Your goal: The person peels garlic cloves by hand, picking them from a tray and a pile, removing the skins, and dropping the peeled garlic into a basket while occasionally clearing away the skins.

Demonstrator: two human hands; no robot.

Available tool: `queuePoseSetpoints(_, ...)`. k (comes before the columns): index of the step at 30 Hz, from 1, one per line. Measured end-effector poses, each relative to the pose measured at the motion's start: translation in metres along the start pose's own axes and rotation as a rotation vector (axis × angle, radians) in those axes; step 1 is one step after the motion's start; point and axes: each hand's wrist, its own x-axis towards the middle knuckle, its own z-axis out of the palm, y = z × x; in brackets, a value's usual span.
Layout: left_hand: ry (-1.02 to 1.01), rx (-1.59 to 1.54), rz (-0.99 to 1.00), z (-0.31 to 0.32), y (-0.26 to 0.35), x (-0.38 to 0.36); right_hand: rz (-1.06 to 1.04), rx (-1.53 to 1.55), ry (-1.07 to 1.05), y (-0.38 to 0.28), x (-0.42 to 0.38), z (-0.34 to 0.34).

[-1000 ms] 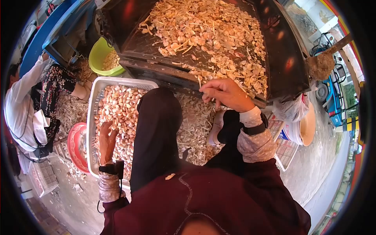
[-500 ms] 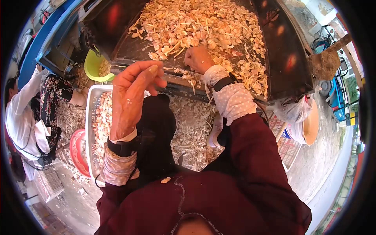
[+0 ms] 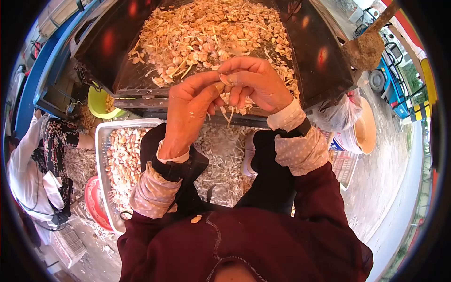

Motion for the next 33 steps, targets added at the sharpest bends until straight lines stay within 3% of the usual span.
queuePoseSetpoints(3, 0.006, 0.025, 0.036, 0.019, 0.005, -0.008, -0.067, -0.087, 0.026, -0.013, -0.020, 0.004)
queuePoseSetpoints(5, -0.019, 0.020, -0.014, 0.024, 0.005, -0.012, -0.122, -0.312, 0.077, -0.016, -0.033, 0.007)
queuePoseSetpoints(11, -0.029, -0.121, -0.034, 0.034, -0.003, -0.029, -0.174, -0.268, 0.174, -0.001, -0.057, 0.024)
queuePoseSetpoints(14, 0.017, -0.102, -0.018, 0.009, -0.012, -0.046, -0.309, -0.617, 0.139, 0.017, -0.053, 0.045)
queuePoseSetpoints(17, 0.115, -0.034, -0.071, -0.021, -0.005, -0.072, -0.243, -0.744, 0.070, 0.034, -0.039, 0.070)
queuePoseSetpoints(18, 0.120, -0.034, -0.071, -0.031, -0.003, -0.081, -0.112, -0.604, -0.005, 0.033, -0.034, 0.078)
queuePoseSetpoints(21, 0.247, -0.070, -0.078, -0.069, 0.003, -0.104, -0.119, -0.463, -0.121, 0.051, -0.020, 0.080)
queuePoseSetpoints(22, 0.285, -0.077, -0.043, -0.089, 0.001, -0.109, -0.076, -0.574, -0.144, 0.054, -0.013, 0.069)
queuePoseSetpoints(24, 0.474, -0.014, -0.076, -0.134, -0.008, -0.123, 0.016, -0.590, -0.102, 0.044, 0.008, 0.038)
queuePoseSetpoints(25, 0.525, 0.078, -0.110, -0.156, -0.013, -0.132, 0.028, -0.566, 0.023, 0.045, 0.023, 0.017)
queuePoseSetpoints(27, 0.583, 0.453, -0.322, -0.206, -0.032, -0.155, -0.120, -0.797, 0.254, 0.050, 0.058, -0.029)
queuePoseSetpoints(29, 0.460, 0.955, -0.404, -0.243, -0.050, -0.180, -0.152, -0.894, 0.330, 0.055, 0.093, -0.055)
queuePoseSetpoints(32, 0.519, 0.939, -0.365, -0.233, -0.045, -0.182, -0.047, -1.049, 0.246, 0.071, 0.132, -0.065)
queuePoseSetpoints(33, 0.538, 0.876, -0.354, -0.225, -0.039, -0.179, -0.025, -1.378, 0.220, 0.083, 0.145, -0.066)
